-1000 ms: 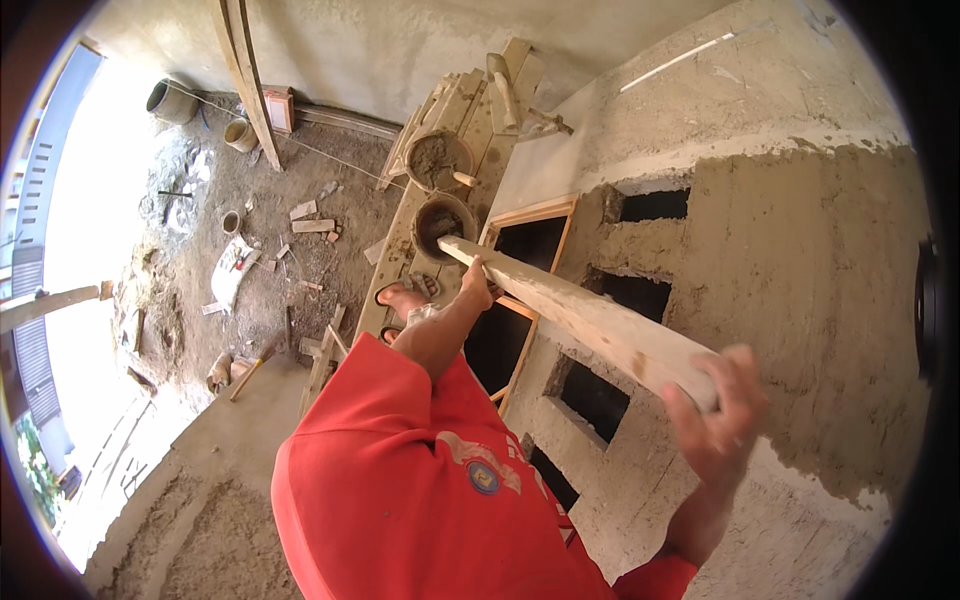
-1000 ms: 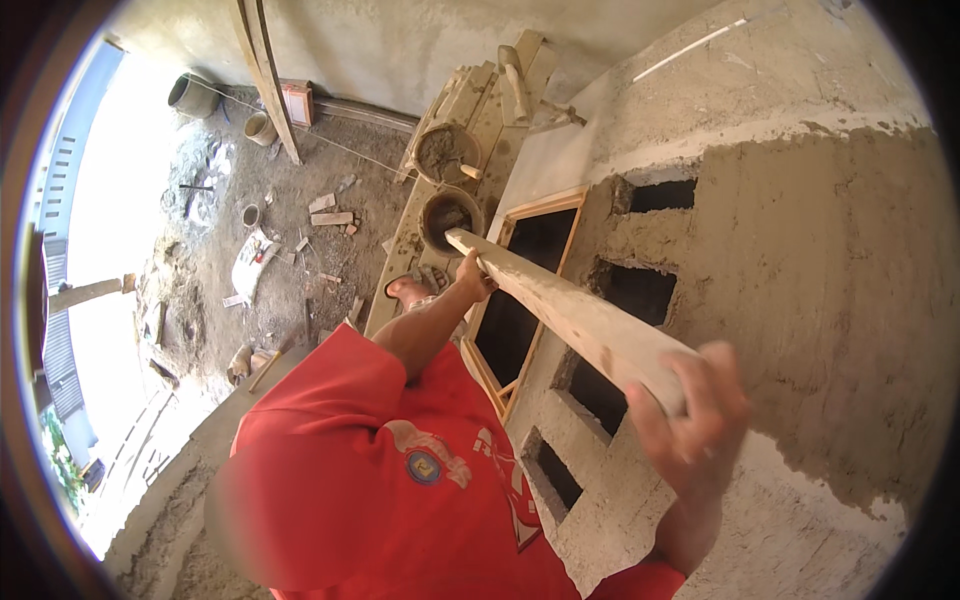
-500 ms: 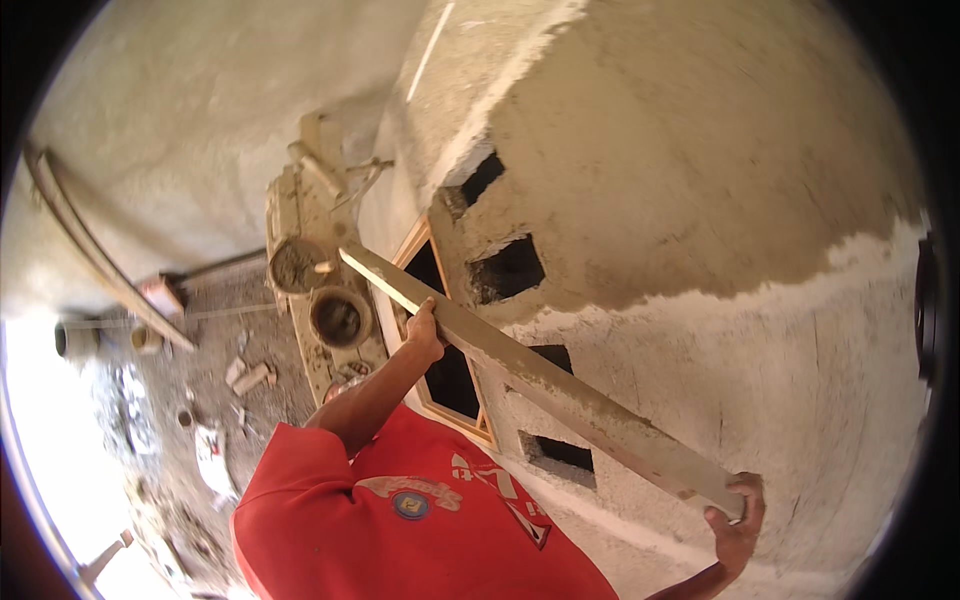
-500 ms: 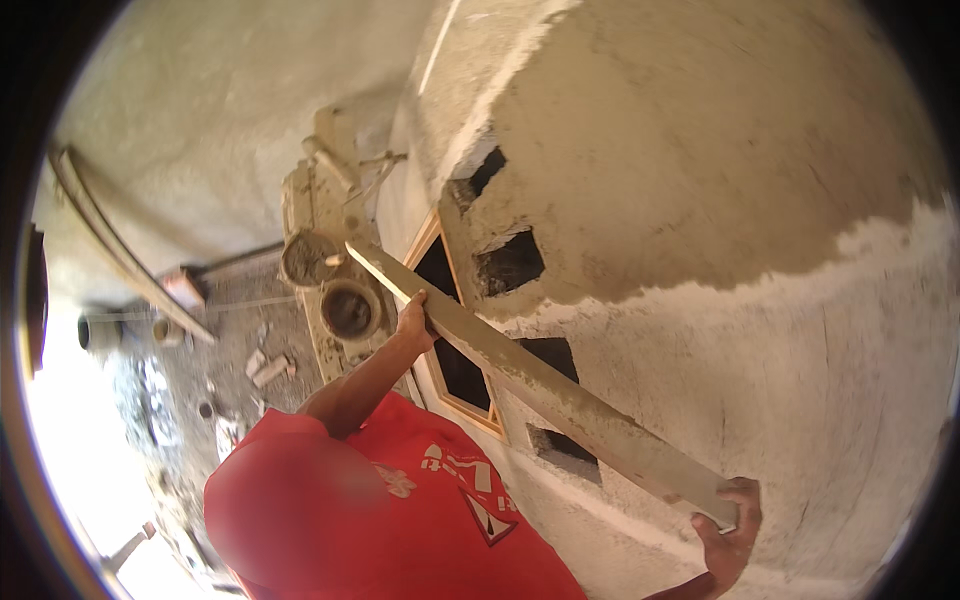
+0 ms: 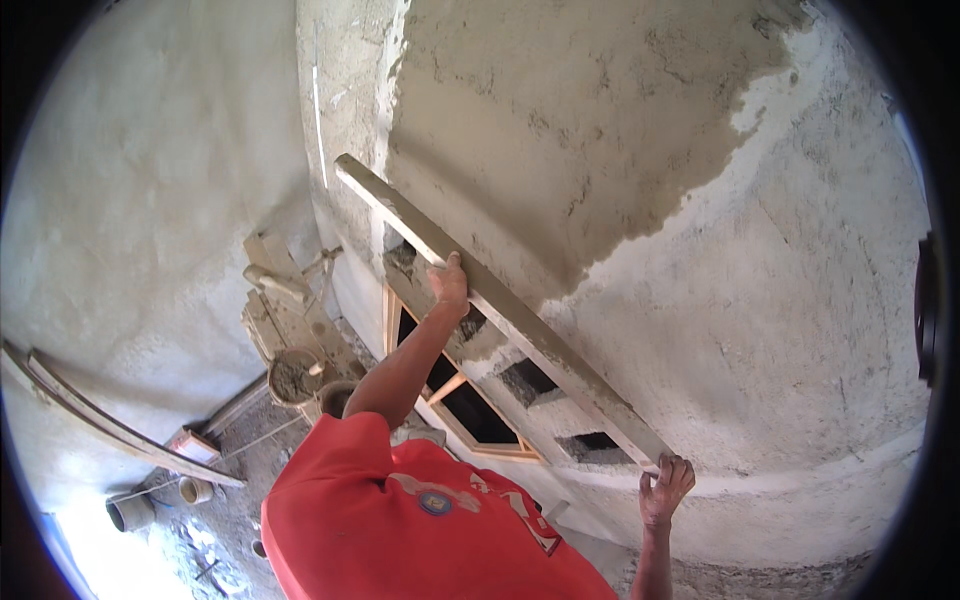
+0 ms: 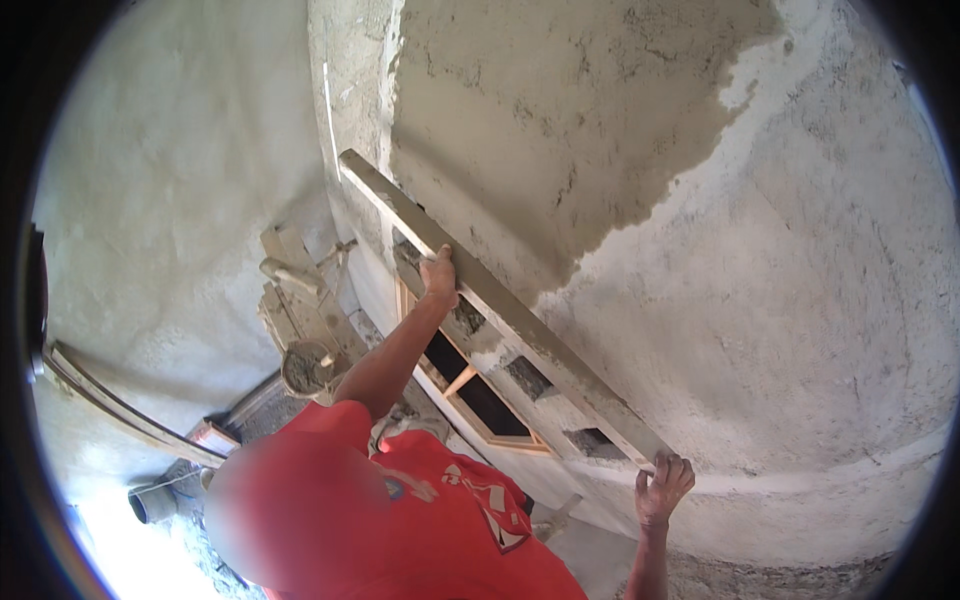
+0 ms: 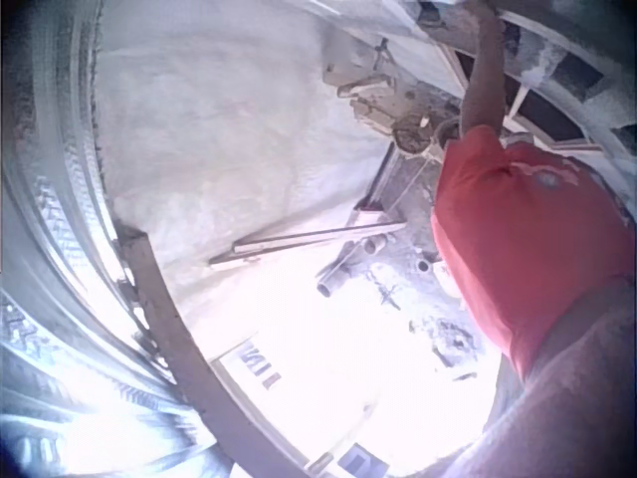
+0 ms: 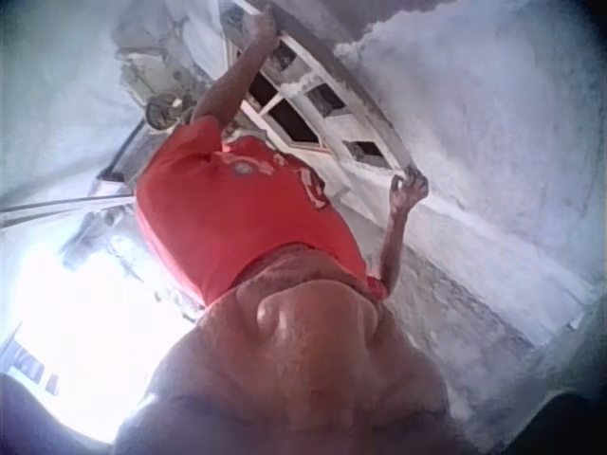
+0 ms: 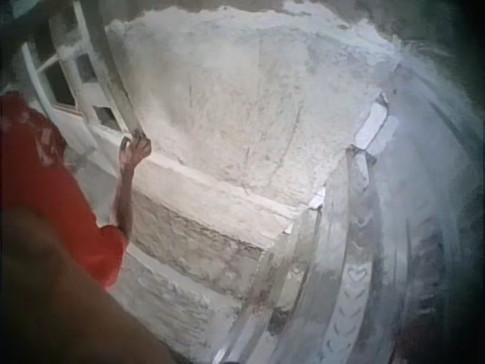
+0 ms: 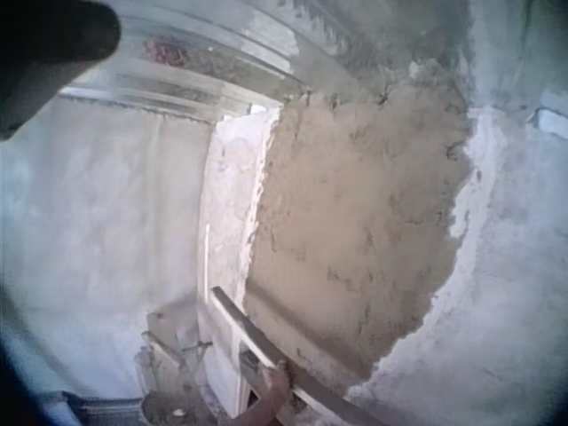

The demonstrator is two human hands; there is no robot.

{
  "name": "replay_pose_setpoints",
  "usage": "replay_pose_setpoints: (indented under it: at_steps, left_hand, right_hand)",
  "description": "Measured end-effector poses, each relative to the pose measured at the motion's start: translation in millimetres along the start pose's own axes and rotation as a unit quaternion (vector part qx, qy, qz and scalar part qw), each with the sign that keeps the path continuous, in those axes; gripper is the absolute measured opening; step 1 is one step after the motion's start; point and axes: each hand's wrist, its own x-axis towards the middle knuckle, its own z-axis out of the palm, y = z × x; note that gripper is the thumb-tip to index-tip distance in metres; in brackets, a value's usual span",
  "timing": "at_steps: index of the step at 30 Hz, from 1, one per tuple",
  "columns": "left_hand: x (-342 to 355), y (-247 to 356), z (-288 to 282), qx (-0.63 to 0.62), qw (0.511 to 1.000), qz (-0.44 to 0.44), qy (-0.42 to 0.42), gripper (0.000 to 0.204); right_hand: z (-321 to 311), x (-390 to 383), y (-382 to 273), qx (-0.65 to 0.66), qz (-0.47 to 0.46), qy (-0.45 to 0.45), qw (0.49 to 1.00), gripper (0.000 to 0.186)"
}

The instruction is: The person applies wet mortar to a wall opening using a trowel and then uses a wooden board to level the surface. They also scoop more mortar from a bucket.

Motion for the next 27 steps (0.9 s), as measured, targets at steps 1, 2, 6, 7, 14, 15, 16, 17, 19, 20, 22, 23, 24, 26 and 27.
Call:
replay_pose_setpoints:
  at_steps: [1, 2, 6, 7, 14, 15, 16, 17, 19, 20, 22, 23, 24, 26, 27]
  left_hand:
    - [4, 4, 15, 0.014, 1.000, 0.012, -0.002, 0.054]
    - [10, 8, 29, 0.028, 0.999, 0.023, -0.004, 0.053]
    - [132, 45, 16, 0.059, 0.985, 0.160, -0.004, 0.054]
    - [86, 31, 65, 0.107, 0.989, 0.100, -0.033, 0.054]
    - [88, 67, 105, 0.070, 0.982, 0.173, 0.000, 0.048]
    - [91, 71, 106, 0.067, 0.982, 0.178, 0.000, 0.048]
    - [96, 75, 106, 0.056, 0.973, 0.222, 0.012, 0.048]
    - [101, 83, 110, 0.047, 0.963, 0.264, 0.023, 0.048]
    - [110, 106, 118, 0.045, 0.951, 0.306, -0.003, 0.047]
    - [110, 121, 121, 0.047, 0.937, 0.344, -0.028, 0.046]
    - [109, 161, 132, 0.038, 0.934, 0.355, -0.030, 0.046]
    - [118, 185, 136, 0.030, 0.927, 0.374, -0.027, 0.046]
    - [137, 208, 134, 0.035, 0.915, 0.400, -0.043, 0.045]
    - [139, 243, 138, 0.052, 0.910, 0.402, -0.094, 0.045]
    - [119, 262, 144, 0.071, 0.912, 0.384, -0.127, 0.047]
  right_hand:
    - [4, 4, 0, 0.001, 0.009, -0.004, 1.000, 0.062]
    - [8, 8, -1, 0.001, 0.018, -0.007, 1.000, 0.060]
    - [44, 68, -37, 0.028, -0.050, 0.062, 0.996, 0.056]
    - [35, 56, -20, -0.024, -0.008, 0.041, 0.999, 0.056]
    - [67, 104, -22, -0.053, 0.024, 0.052, 0.997, 0.051]
    - [72, 107, -23, -0.061, 0.026, 0.055, 0.996, 0.049]
    - [79, 110, -25, -0.059, 0.022, 0.064, 0.996, 0.049]
    - [83, 112, -29, -0.053, 0.013, 0.078, 0.995, 0.048]
    - [88, 122, -38, -0.066, 0.012, 0.095, 0.993, 0.046]
    - [84, 132, -45, -0.071, 0.011, 0.095, 0.993, 0.046]
    - [74, 155, -65, -0.068, -0.001, 0.149, 0.986, 0.045]
    - [73, 169, -76, -0.063, -0.002, 0.153, 0.986, 0.045]
    - [79, 184, -88, -0.041, 0.003, 0.161, 0.986, 0.047]
    - [68, 205, -103, -0.038, 0.015, 0.165, 0.985, 0.050]
    - [57, 212, -106, -0.045, 0.028, 0.160, 0.986, 0.052]
